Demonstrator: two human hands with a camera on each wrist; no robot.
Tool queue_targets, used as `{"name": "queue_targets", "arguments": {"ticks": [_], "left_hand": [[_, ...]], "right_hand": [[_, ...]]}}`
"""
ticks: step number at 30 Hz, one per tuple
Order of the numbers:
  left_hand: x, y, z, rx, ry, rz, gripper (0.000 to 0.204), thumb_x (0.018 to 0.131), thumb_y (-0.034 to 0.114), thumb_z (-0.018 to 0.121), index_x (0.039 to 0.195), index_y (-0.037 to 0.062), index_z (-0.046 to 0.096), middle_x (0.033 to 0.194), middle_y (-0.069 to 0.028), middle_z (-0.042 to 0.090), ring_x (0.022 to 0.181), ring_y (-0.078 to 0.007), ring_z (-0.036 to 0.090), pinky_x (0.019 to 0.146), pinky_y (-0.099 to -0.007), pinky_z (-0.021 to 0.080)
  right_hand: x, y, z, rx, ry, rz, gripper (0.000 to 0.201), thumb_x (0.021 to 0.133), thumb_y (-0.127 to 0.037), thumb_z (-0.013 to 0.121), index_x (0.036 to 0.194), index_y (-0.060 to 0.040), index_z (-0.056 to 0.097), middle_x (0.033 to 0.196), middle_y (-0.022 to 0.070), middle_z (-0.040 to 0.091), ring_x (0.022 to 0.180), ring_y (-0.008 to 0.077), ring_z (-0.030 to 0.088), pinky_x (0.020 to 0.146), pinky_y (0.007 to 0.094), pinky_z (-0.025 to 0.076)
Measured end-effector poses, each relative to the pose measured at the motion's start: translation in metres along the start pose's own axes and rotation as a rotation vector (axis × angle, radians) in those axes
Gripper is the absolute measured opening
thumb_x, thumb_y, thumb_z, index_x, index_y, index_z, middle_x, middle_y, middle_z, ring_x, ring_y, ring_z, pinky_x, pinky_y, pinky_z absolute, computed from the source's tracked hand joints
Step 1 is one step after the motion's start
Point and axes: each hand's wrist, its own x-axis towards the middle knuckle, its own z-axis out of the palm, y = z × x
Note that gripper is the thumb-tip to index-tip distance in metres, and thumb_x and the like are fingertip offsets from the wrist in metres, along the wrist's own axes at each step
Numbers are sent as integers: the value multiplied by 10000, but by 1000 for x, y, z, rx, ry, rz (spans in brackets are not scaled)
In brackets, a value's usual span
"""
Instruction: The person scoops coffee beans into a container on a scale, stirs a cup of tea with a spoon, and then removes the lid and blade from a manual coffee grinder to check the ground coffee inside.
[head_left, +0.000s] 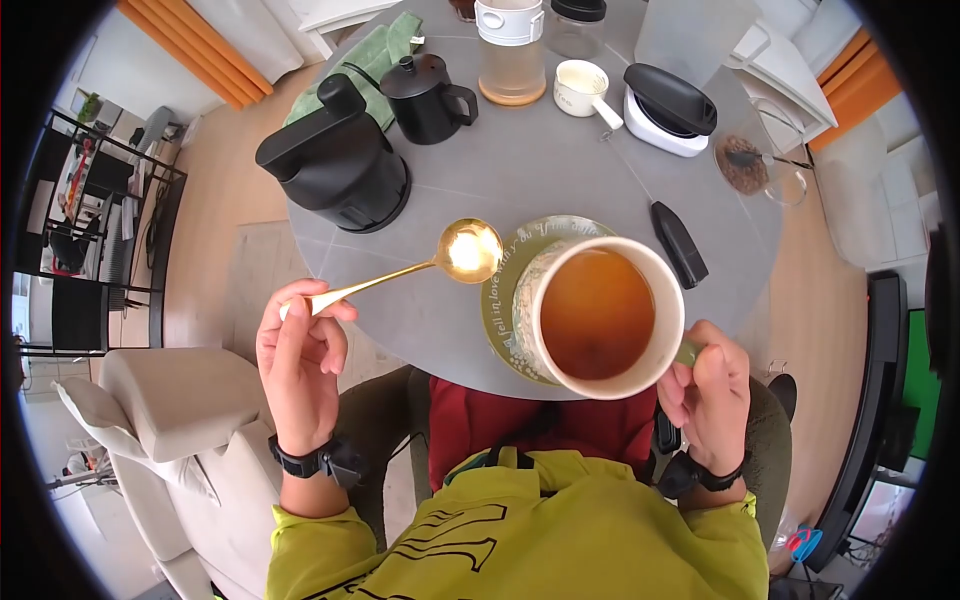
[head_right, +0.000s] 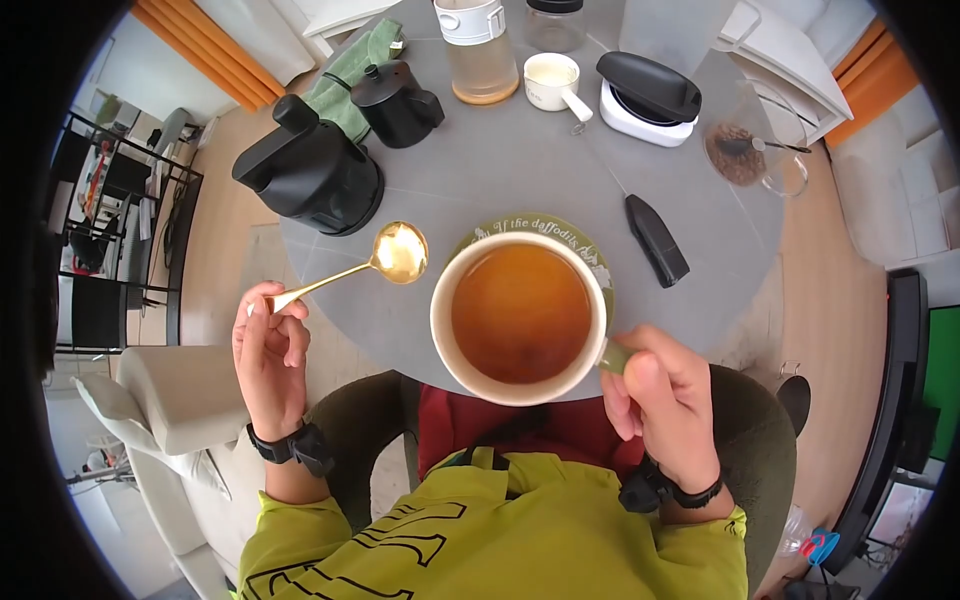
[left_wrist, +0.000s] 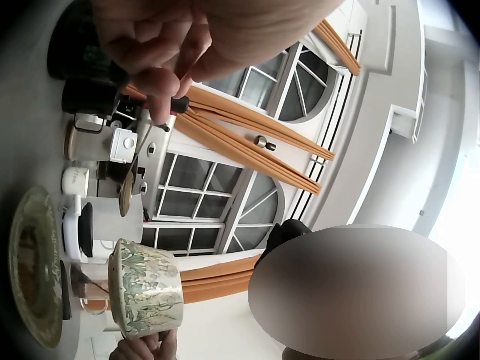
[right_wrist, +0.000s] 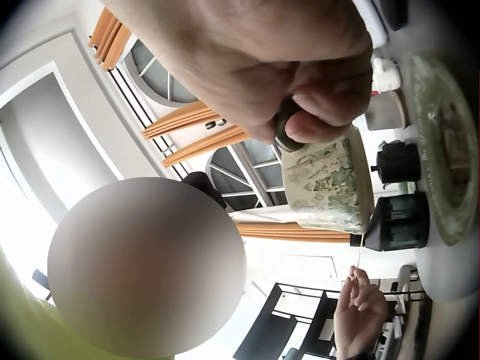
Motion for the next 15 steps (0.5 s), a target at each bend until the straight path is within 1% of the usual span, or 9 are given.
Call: {"name": "queue_targets", "arguments": {"ticks": [1, 2, 4, 5, 7, 10, 15], "left_hand": [[0, 0, 0, -5, 1, 3, 244, 1000, 203, 442, 1063, 12, 581, 832, -131, 664, 473, -61, 405, 450, -186, 289], [0, 1, 0, -4, 0, 2, 244, 1000, 203, 442, 1063, 12, 581, 832, -131, 664, 473, -61, 405, 450, -186, 289], [0, 3, -1, 0, 8, 13, 247, 1000, 207, 446, 1067, 12, 582, 836, -131, 666, 478, -59, 407, 453, -185, 288], [0, 4, 0, 2, 13, 7, 247, 1000, 207, 446, 1067, 12, 582, 836, -131, 666, 478, -59, 407, 453, -185, 288], [0, 4, 1, 19, 27, 19, 249, 1000, 211, 450, 1073, 14, 584, 839, -128, 668, 482, -57, 407, 456, -184, 287], [0, 3, -1, 13, 19, 18, 252, 1000, 214, 451, 1078, 15, 585, 843, -126, 669, 484, -57, 407, 459, -182, 287], [-1, 2, -1, 12, 3, 9, 254, 999, 216, 452, 1082, 15, 583, 844, -126, 670, 490, -57, 414, 462, -185, 288]], "right_hand": [[3, -1, 2, -2, 5, 0, 429, 992, -403, 462, 874, 2, 537, 594, 13, 478, 434, 46, 391, 393, 194, 249], [4, 0, 1, -2, 6, 0, 429, 992, -403, 462, 874, 2, 537, 594, 13, 478, 434, 46, 391, 393, 194, 249], [6, 3, 0, 14, 7, -17, 429, 996, -416, 442, 783, -45, 473, 591, 14, 468, 430, 52, 378, 388, 199, 245], [8, 4, 0, 15, 6, -8, 429, 996, -416, 442, 783, -45, 473, 591, 14, 468, 430, 52, 378, 388, 199, 245], [9, 7, 1, 5, 65, 4, 435, 1004, -424, 416, 736, -81, 411, 584, 13, 454, 422, 56, 360, 383, 204, 236], [10, 12, 0, 13, 84, 21, 431, 1008, -424, 402, 748, -80, 423, 583, 12, 447, 420, 55, 351, 381, 204, 229], [11, 26, -2, 3, 63, 69, 417, 1011, -410, 402, 757, -81, 433, 602, 13, 457, 431, 64, 383, 387, 197, 236]]}}
